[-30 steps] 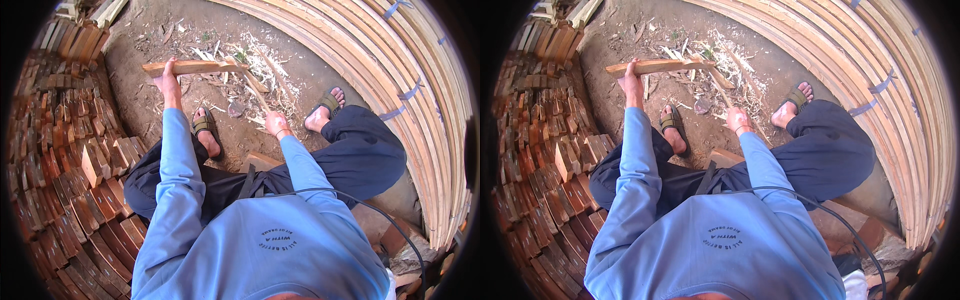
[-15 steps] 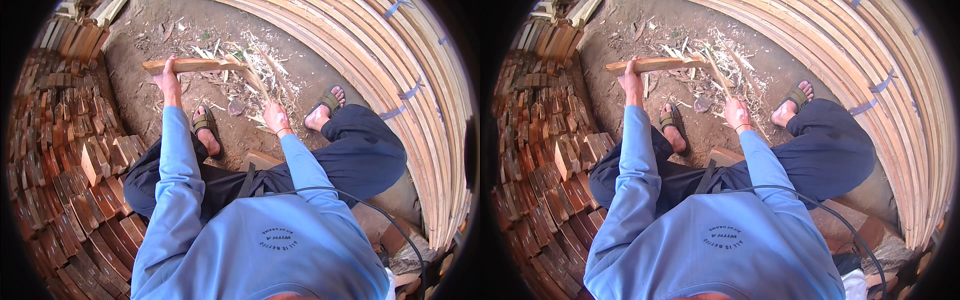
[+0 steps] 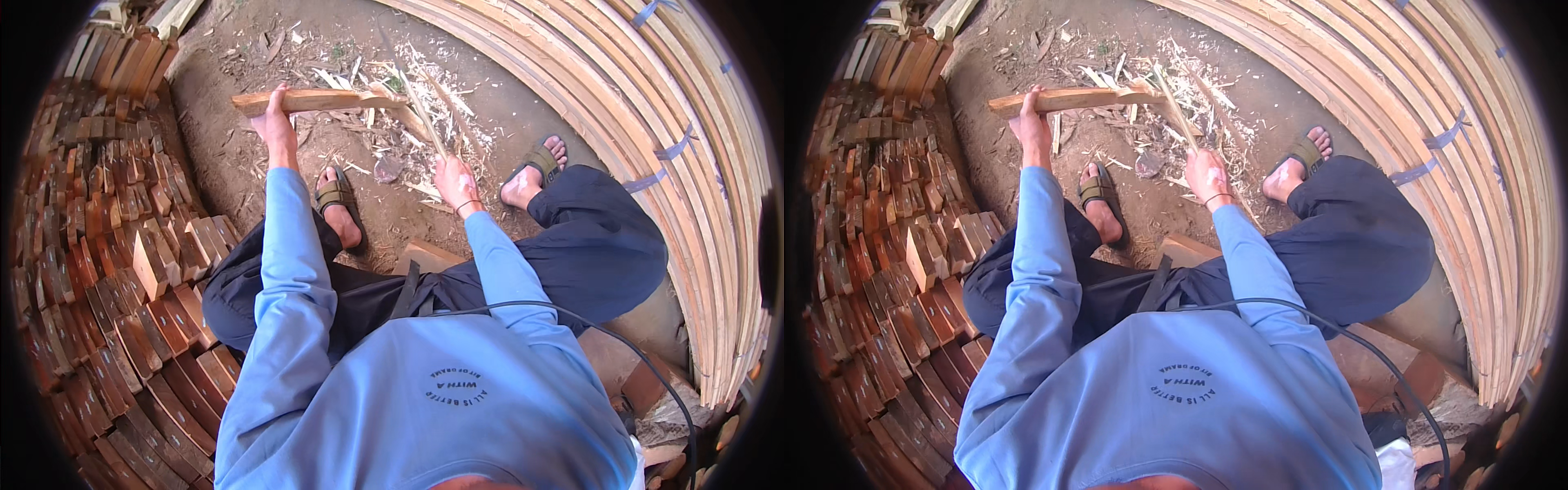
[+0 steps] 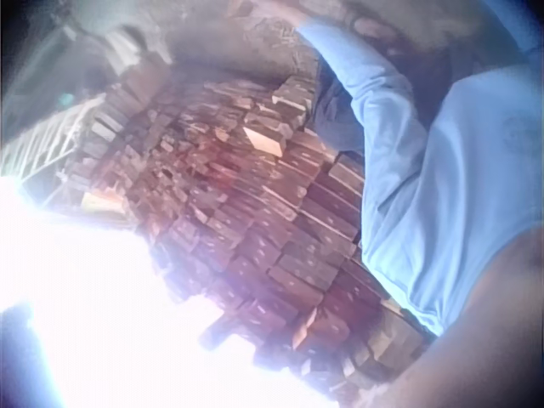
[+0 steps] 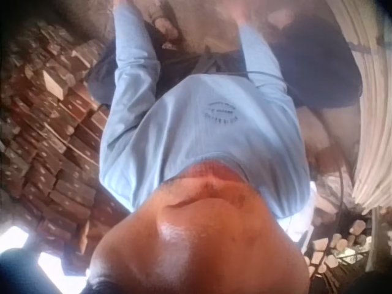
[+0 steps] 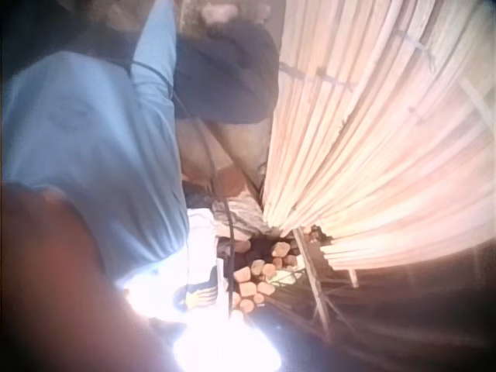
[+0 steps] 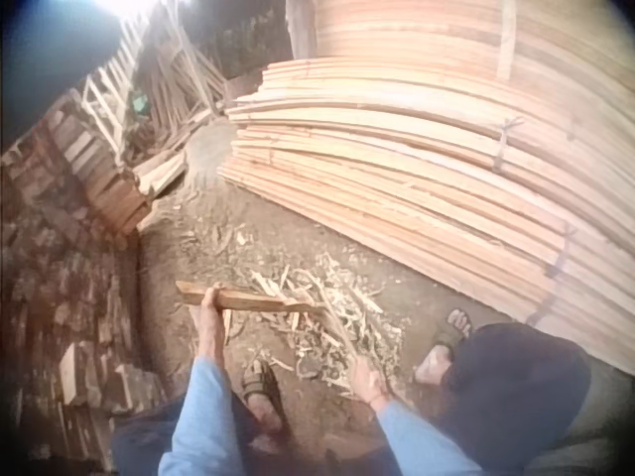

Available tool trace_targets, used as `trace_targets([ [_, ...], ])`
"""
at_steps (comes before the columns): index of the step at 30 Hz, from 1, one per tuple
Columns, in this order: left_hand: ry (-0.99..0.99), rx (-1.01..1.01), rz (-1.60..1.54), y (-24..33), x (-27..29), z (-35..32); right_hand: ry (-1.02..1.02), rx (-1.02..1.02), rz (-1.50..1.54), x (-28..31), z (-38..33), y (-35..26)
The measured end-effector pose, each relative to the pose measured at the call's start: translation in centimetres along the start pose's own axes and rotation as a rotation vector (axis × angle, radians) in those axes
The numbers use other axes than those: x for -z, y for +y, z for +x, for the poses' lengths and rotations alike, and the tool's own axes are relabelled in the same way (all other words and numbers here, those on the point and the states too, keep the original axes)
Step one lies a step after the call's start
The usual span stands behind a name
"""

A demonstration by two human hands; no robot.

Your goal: The person sits on the ground in a woodworking area and uses a blade to shave thin layers of wood from a curved wooden piece, while another person stands nearby.

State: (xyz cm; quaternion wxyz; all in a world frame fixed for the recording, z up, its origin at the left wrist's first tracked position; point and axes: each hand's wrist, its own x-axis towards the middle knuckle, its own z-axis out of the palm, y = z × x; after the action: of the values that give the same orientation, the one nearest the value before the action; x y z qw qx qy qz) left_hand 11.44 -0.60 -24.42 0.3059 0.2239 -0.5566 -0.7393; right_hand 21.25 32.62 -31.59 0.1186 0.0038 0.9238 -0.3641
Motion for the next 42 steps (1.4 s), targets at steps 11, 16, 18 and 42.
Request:
trace_targets([
  [11,-0.033,0.039,0.006,0.8,0.1,-0.2,-0.134,-0.082,-0.022,-1.6,-1.3,1.1],
  [16,-0.005,0.036,0.007,0.9,0.2,0.0,-0.235,0.030,-0.103,-1.5,-1.2,1.9],
  [18,-0.018,0.050,0.004,0.9,-0.7,-0.1,-0.115,-0.115,-0.016,-2.0,-0.9,1.6],
  [42,-0.034,0.085,-0.045,0.7,-0.3,-0.2,-0.368,-0.006,-0.174,-1.1,-1.5,2.5],
])
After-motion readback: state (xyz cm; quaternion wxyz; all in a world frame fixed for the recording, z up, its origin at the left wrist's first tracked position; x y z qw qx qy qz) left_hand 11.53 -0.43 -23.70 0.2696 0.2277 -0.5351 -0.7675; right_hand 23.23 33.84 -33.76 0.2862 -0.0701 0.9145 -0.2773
